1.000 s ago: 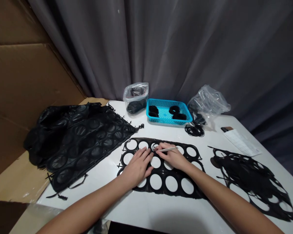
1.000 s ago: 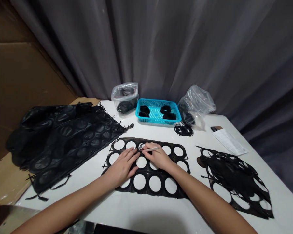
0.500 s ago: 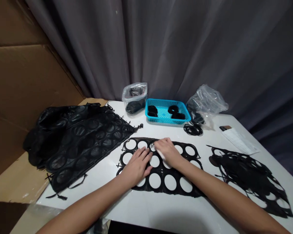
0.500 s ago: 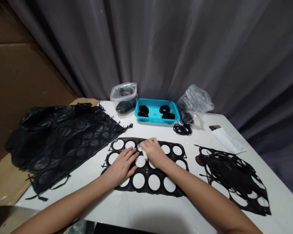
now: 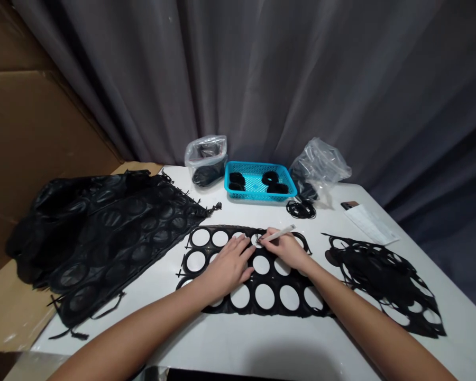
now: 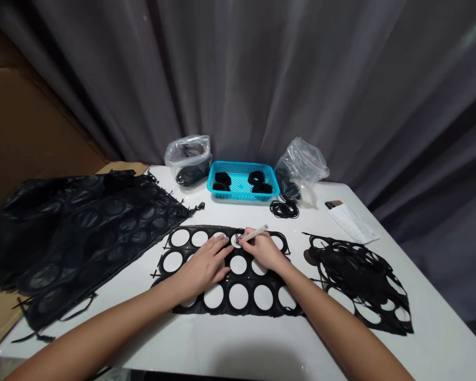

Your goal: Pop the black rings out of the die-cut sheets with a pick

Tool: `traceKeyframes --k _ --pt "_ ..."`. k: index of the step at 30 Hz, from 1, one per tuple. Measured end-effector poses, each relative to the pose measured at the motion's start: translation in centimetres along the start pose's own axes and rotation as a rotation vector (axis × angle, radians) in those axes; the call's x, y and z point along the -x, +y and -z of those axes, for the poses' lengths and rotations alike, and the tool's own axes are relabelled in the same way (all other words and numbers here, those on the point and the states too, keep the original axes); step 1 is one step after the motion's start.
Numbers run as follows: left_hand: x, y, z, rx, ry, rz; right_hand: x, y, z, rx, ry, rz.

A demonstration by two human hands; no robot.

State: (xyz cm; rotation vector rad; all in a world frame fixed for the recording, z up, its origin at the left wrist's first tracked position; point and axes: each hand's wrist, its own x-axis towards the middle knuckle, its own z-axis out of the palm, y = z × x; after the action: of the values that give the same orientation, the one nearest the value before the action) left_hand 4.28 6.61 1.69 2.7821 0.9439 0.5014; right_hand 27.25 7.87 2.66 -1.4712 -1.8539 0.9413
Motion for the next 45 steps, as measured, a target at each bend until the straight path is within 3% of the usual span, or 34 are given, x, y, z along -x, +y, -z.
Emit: traceKeyframes --k 7,13,15,19,21,26,29,32,37,40,45 --pt "0.3 0.0 -1.0 0.013 -0.046 0.006 0.5 0.4 -0.7 -0.078 -0.010 0.022" --pt "0.2 0.1 -0.8 0.028 -0.055 0.017 0.6 0.8 -0.8 0.039 0.007 0.058" --pt "0.2 0.1 -0.9 0.042 -0.047 0.023 1.0 0.7 -1.1 0.138 0.015 0.121" --pt "0.3 0.0 -1.0 0.045 -0.023 0.030 1.5 0.2 -1.9 0.441 0.000 0.391" --pt "0.4 0.0 -1.0 0.037 -0.019 0.029 0.8 0.4 -1.4 0.558 0.032 0.432" --pt "0.6 -0.3 -0.6 0.007 -0.042 0.042 -2.5 3.3 4.4 0.482 0.428 0.100" --pt "0.1 -0.4 -0.2 0.000 -0.065 0.045 -2.3 4.8 7.5 0.311 0.524 -0.075" --pt "-1.3 0.1 -0.1 -0.032 -0.054 0.054 -0.2 4.6 7.5 0.168 0.414 -0.141" --pt "-4.1 1.7 -1.4 -0.041 -0.090 -0.089 2.8 2.8 3.6 -0.001 0.145 -0.102" --pt "-4.6 2.1 -2.2 -0.045 -0.137 -0.070 3.2 2.7 2.3 -0.004 0.117 -0.068" --pt "-4.3 2.1 -2.2 -0.027 -0.169 -0.041 3.0 3.2 2.4 -0.024 0.119 -0.054"
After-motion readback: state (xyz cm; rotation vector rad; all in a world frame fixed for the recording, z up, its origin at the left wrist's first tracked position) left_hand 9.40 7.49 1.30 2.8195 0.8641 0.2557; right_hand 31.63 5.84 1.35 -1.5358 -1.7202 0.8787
